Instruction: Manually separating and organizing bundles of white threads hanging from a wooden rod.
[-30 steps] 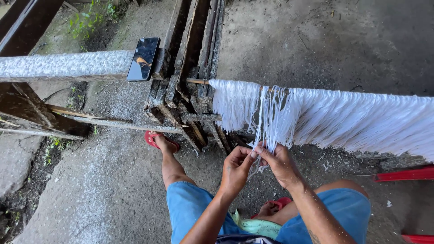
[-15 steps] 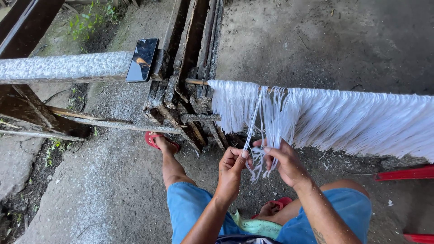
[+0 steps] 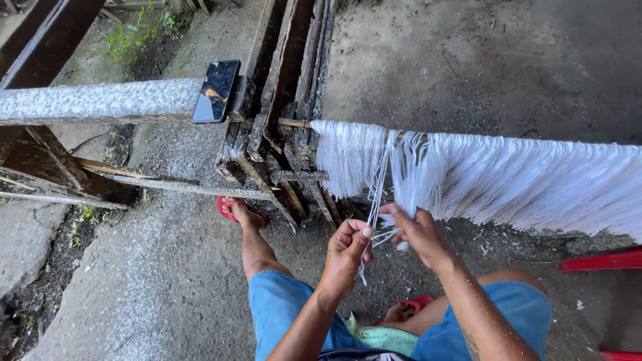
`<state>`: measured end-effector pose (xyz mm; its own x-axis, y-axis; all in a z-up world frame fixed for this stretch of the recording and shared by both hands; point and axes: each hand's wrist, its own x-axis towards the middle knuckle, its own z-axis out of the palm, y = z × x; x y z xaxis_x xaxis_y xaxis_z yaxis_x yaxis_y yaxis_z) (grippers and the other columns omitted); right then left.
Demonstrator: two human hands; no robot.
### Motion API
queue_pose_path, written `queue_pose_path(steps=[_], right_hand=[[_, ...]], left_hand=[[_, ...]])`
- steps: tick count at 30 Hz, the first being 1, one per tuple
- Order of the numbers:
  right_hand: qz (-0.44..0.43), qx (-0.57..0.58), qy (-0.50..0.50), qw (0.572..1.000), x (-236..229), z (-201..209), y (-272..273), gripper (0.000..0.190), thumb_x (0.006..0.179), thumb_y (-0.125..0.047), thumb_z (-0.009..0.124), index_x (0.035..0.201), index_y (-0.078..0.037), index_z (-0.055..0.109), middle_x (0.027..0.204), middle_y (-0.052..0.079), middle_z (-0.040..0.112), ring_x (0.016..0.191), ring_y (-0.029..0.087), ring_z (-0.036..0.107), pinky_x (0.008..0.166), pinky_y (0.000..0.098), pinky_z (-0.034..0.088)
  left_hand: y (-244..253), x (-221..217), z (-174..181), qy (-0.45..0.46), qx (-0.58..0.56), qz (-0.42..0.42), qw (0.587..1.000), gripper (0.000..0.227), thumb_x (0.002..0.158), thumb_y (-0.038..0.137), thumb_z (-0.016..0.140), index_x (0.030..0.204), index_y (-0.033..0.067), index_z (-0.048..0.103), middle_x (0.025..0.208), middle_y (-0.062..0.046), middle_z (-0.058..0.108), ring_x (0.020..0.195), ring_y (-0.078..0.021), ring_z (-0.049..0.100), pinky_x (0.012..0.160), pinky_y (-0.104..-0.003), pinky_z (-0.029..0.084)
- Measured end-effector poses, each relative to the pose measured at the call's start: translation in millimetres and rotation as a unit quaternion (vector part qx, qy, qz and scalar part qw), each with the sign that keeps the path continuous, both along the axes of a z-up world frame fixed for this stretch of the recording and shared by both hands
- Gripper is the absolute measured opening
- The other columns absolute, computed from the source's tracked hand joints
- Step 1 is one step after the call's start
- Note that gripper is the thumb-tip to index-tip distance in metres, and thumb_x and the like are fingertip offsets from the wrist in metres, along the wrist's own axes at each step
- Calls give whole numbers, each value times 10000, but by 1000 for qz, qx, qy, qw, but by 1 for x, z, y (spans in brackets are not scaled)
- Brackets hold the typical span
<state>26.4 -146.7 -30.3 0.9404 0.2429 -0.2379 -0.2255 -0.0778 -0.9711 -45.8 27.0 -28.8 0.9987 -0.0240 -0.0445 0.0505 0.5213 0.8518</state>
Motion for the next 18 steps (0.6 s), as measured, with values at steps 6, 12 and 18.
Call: queue_pose_path(steps=[6,12,18], right_hand=[[-30,219,34,975,-14,4,17,169,939,-206,726,947,-39,702,674,-38,473,530,67,377,564,291,492],[-58,-145,-27,987,1,-10,2,374,943,-384,655,1163,-90,725,692,39,670,546,144,612,508,309,539],[-76,-331,-101,935,19,-33,3,246,1052,-289,511,1155,-105,636,790,65,681,551,191,595,443,326,455]], left_hand=[[-2,-5,8,-39,23,-5,999,98,1069,198,570,1033,109,551,697,-53,617,602,-128,558,591,-291,493],[3,-5,18,-42,73,-20,996,161,1062,257,575,1014,112,523,802,-81,628,706,-160,619,668,-320,530],[-3,-10,32,-56,172,8,984,198,1064,302,574,965,136,531,677,-15,613,548,-90,503,540,-250,436]])
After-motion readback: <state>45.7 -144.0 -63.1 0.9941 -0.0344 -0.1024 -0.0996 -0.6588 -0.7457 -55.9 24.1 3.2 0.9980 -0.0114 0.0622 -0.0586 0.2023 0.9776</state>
